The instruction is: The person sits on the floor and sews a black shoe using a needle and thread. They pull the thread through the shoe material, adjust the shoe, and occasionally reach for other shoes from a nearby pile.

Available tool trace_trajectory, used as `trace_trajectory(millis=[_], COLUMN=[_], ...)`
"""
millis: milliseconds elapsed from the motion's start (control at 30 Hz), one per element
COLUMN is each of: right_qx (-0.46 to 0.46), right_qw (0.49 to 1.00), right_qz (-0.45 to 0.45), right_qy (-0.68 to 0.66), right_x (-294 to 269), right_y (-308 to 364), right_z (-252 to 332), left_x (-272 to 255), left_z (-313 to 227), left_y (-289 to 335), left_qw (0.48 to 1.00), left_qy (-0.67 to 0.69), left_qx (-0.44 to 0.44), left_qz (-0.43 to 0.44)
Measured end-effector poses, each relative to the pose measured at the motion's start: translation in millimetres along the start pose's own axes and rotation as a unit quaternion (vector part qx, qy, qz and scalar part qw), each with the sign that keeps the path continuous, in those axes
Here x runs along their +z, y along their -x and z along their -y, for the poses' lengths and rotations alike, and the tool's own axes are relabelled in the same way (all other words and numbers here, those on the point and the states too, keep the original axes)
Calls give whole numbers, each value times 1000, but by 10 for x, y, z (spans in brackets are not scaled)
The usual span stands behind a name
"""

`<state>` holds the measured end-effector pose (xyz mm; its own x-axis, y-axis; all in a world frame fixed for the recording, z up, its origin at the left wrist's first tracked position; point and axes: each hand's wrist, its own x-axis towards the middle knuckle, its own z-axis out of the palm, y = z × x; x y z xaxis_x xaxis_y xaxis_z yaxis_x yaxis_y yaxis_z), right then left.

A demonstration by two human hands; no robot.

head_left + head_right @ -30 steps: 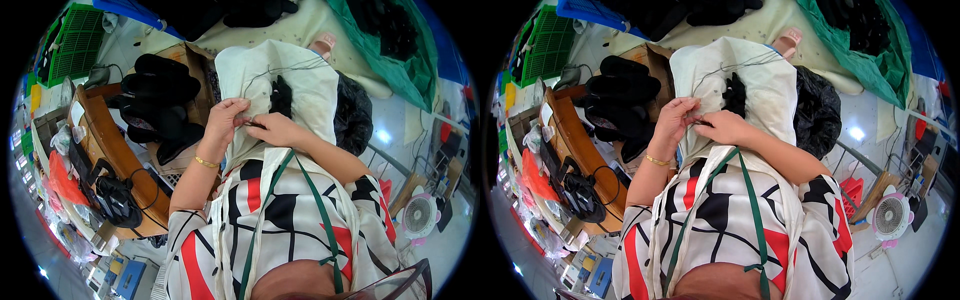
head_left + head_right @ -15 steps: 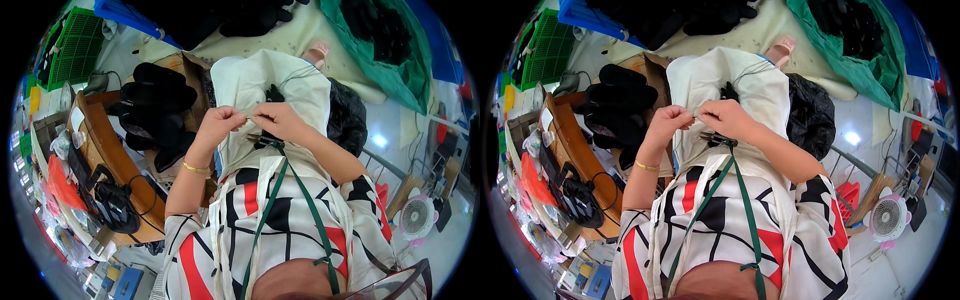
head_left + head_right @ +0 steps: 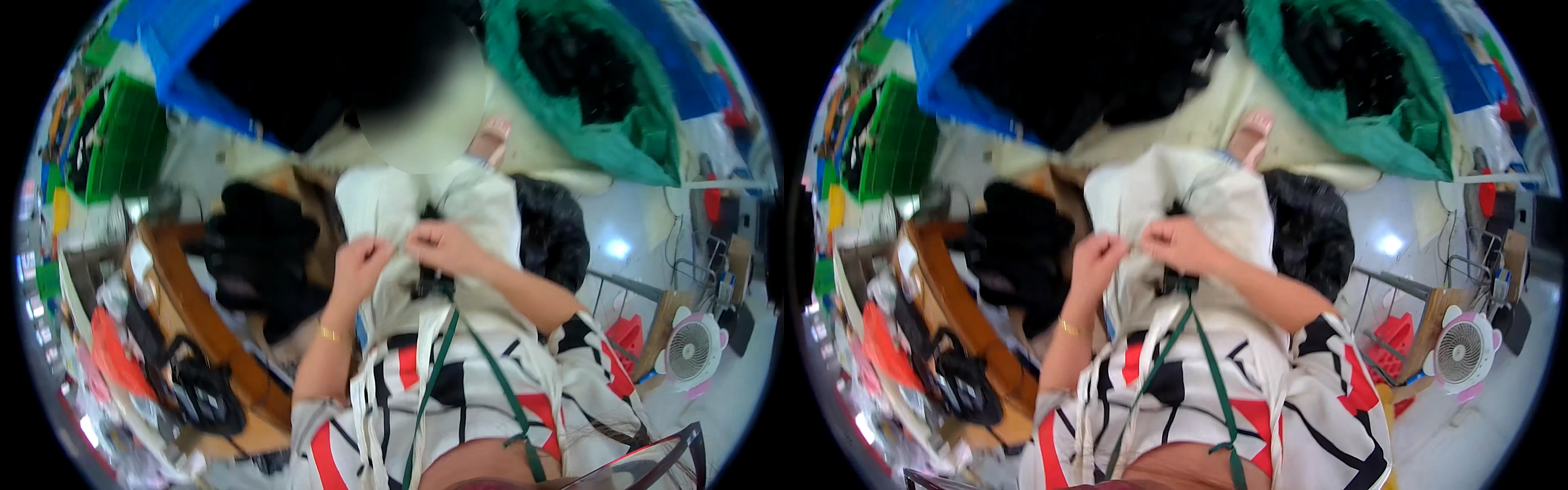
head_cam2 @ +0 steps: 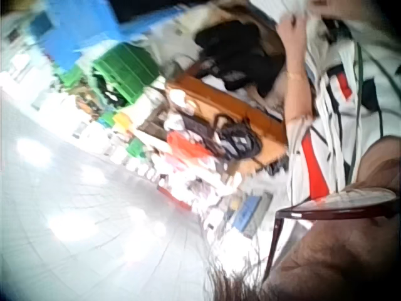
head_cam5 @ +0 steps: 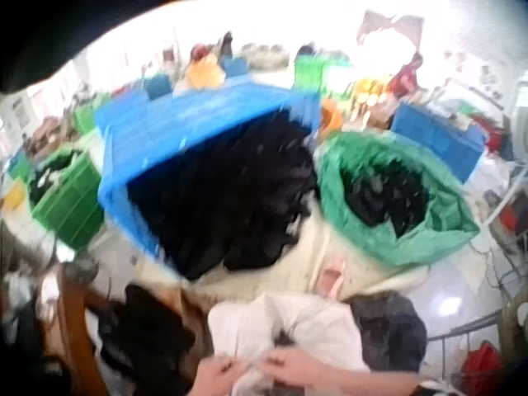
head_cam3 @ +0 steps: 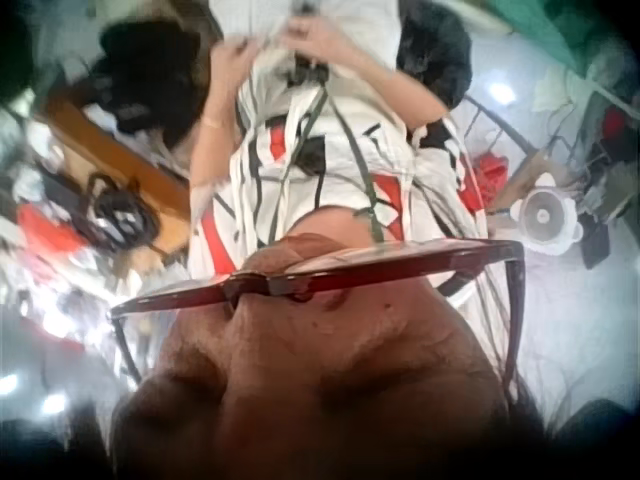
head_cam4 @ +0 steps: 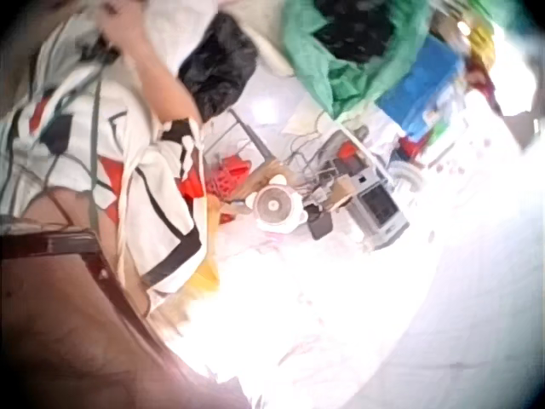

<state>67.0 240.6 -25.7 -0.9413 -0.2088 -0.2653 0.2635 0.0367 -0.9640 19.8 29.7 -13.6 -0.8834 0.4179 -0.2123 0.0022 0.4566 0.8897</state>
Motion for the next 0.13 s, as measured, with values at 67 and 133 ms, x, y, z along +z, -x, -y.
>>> trace_trajectory(millis=[67,133], right_qx=[-88,-125], right_qw=[984,967], right_qz=[-88,-88], right_qy=[125,201], right_x=[30,-204], right_y=[-45,-250], right_z=[-46,171], left_x=[46,44], left_z=[-67,-267], left_y=[-74,-405], left_qw=[956,924], left_qy=[255,350], left_qx=[-143,-153], left_qz=[11,-4])
